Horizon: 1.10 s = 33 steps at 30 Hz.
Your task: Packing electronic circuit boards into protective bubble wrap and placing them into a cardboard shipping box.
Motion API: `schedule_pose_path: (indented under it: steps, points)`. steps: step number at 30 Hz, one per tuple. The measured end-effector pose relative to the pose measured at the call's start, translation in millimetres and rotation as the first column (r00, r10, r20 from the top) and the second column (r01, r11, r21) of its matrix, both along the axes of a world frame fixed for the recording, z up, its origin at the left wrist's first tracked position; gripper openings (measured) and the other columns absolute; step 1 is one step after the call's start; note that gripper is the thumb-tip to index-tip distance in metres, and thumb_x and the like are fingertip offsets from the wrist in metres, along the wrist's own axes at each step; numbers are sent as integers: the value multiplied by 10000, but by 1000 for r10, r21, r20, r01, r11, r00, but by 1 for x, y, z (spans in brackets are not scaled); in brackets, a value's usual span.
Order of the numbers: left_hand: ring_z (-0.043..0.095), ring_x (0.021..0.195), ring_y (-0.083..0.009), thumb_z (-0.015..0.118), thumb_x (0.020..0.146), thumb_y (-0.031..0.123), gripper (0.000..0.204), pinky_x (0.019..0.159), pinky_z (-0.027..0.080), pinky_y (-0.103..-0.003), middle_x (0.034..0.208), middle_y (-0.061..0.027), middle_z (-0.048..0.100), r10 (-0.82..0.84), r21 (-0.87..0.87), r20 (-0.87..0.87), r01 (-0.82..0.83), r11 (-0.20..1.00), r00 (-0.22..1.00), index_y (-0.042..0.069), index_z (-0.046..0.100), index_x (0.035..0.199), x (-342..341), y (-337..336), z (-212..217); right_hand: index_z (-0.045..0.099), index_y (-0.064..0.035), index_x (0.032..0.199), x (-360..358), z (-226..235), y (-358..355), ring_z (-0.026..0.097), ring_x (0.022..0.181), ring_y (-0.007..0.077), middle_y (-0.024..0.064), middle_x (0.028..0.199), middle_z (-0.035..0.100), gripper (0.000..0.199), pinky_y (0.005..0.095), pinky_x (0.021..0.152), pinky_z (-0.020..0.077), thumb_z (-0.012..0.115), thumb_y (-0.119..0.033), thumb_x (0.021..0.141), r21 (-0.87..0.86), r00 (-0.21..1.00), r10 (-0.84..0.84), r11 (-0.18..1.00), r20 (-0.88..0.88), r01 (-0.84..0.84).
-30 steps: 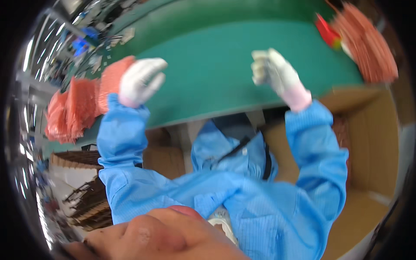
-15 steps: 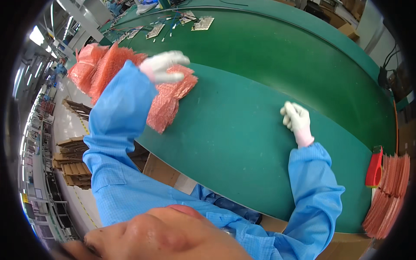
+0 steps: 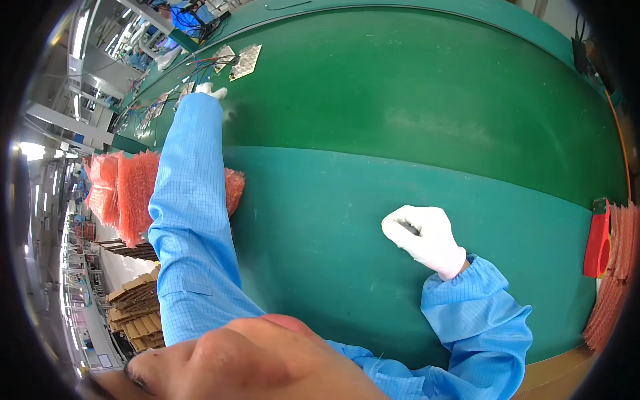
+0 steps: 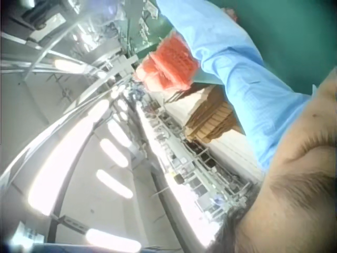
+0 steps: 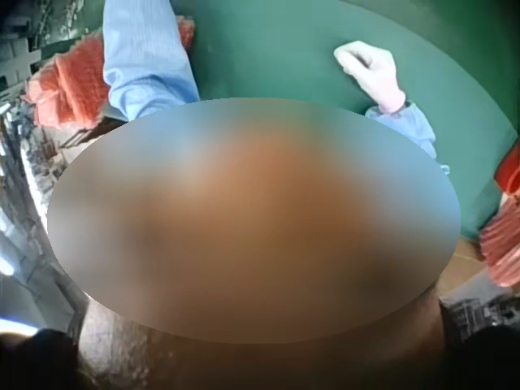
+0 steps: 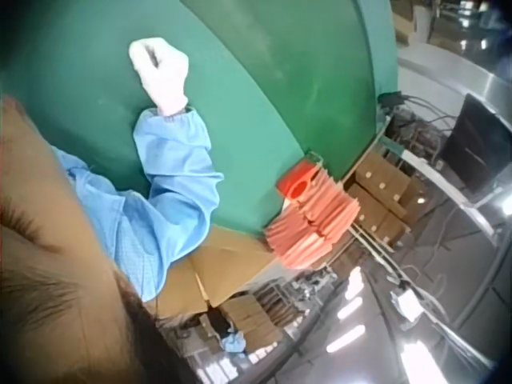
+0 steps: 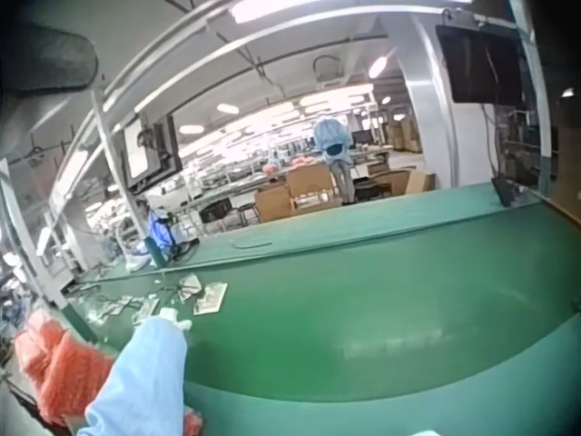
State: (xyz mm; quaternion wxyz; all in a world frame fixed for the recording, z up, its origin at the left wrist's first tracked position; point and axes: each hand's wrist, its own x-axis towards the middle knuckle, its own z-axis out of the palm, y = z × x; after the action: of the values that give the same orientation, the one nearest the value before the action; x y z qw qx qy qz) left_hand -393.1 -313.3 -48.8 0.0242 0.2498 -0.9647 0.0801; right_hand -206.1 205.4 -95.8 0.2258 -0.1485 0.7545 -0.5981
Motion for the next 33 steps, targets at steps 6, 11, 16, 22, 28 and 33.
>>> schedule_pose_path:
  steps: [6, 11, 16, 22, 28, 33]
  points:
    - [522, 1116, -295, 607, 740, 470, 622, 960, 395, -366, 1171, -185, 559, -211, 258, -385, 324, 910, 899, 35, 550, 1181, 0, 20, 16, 647, -5, 802, 2, -1, -5, 487, 532, 53, 15, 608, 575, 192, 211, 476, 379, 617, -194, 807, 23, 998, -15, 1000, -64, 16]
    - [571, 1048, -228, 544, 827, 364, 550, 926, 419, -309, 1084, -152, 620, -274, 413, -658, 641, 646, 701, -22, 498, 1216, 30, 56, 67, 638, -2, 824, 3, -11, -4, 484, 555, 54, 13, 652, 575, 201, 210, 496, 386, 612, -201, 820, 13, 993, -23, 1000, -113, 25]
    - [520, 1011, -124, 525, 899, 205, 359, 896, 411, -285, 1053, -59, 595, -386, 419, -729, 815, 400, 565, 17, 515, 1204, 79, 136, 127, 538, -30, 1147, 2, -6, 3, 565, 867, 147, 71, 974, 604, 465, 276, 786, 449, 691, -218, 750, -65, 813, -244, 967, -528, 248]
    - [540, 842, -110, 537, 880, 191, 237, 754, 431, -248, 945, -42, 589, -491, 578, -674, 808, 114, 551, 13, 563, 1035, 188, 231, 165, 336, -67, 1348, 10, 86, 15, 427, 1222, 241, 140, 1310, 445, 851, 334, 1019, 335, 755, -334, 656, 158, 643, -28, 961, -765, 229]
    - [531, 912, -135, 504, 881, 113, 176, 832, 412, -277, 964, -60, 581, -458, 93, -777, 642, -761, -432, 11, 555, 1016, 209, 312, 147, 291, -73, 1369, 33, 81, 11, 513, 1064, 176, 101, 1205, 505, 817, 268, 924, 398, 733, -283, 714, 60, 923, 126, 992, -363, -112]
    - [511, 975, -171, 508, 870, 86, 315, 844, 408, -289, 1126, -85, 509, -598, -11, -739, 893, -451, -311, 30, 487, 1179, 272, 324, 158, 525, -2, 1178, 72, 84, -3, 517, 694, 84, 3, 785, 555, 379, 232, 663, 435, 541, -168, 838, -9, 874, 204, 973, -440, -232]
